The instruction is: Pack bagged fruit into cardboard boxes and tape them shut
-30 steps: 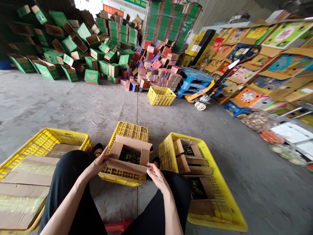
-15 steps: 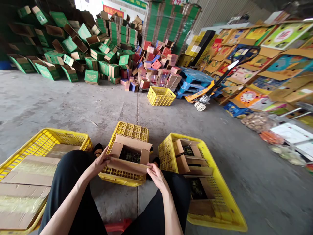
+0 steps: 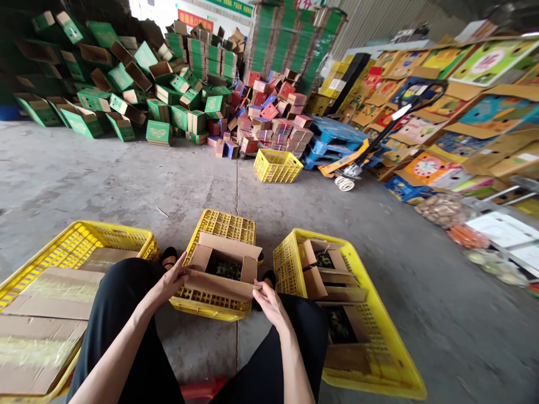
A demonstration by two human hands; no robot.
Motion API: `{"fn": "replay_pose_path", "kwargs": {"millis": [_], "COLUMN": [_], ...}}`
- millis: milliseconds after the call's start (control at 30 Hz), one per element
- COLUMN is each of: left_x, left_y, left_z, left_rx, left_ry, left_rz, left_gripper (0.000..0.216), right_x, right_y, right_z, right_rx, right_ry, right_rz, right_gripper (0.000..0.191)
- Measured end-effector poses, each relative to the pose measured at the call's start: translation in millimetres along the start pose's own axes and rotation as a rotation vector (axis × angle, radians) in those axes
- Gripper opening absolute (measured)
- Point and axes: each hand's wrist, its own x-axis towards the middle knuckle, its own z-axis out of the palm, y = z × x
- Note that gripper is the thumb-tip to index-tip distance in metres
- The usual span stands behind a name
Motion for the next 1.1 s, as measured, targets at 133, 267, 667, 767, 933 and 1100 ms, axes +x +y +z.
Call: {"fn": "replay_pose_path", "kwargs": {"millis": [133,267,667,767,933,1100], "left_x": [-1.0,-1.4,-1.5,-0.7,-0.6,-0.9], "left_y": [-3.0,-2.3,3.0,2.8,-1.8,-5.5], "left_z": [1.1,3.4,4.9,4.8,5.6,7.9], "left_rx": [0.04,0.076,0.09,0.078,0.08,0.11], "left_ry": [0.004,-0.003,0.026,0.022,0.022,0.074], "left_rz": [0.026,0.045,0.037,0.031,0.041,0.074], "left_gripper": [0.089,0.093,0.093,0.092,0.091,0.087], "right_x": [-1.2,-2.0,5.0,4.8,3.4,3.8], "right_y": [3.7,6.3,10.5,9.2,5.4,5.5], "right_z": [-0.3,2.1,5.1,5.5,5.4,6.1], "right_rx": [-0.115,-0.271,-0.463,-0.447,-0.421,-0.41], "right_ry": [-0.012,0.028,0.069,0.082,0.086,0.104], "right_rz": [0.023,-0.051,-0.12,-0.127,-0.116,-0.13], "right_gripper": [0.039,0.029,0.028,0.029,0.032,0.033]}}
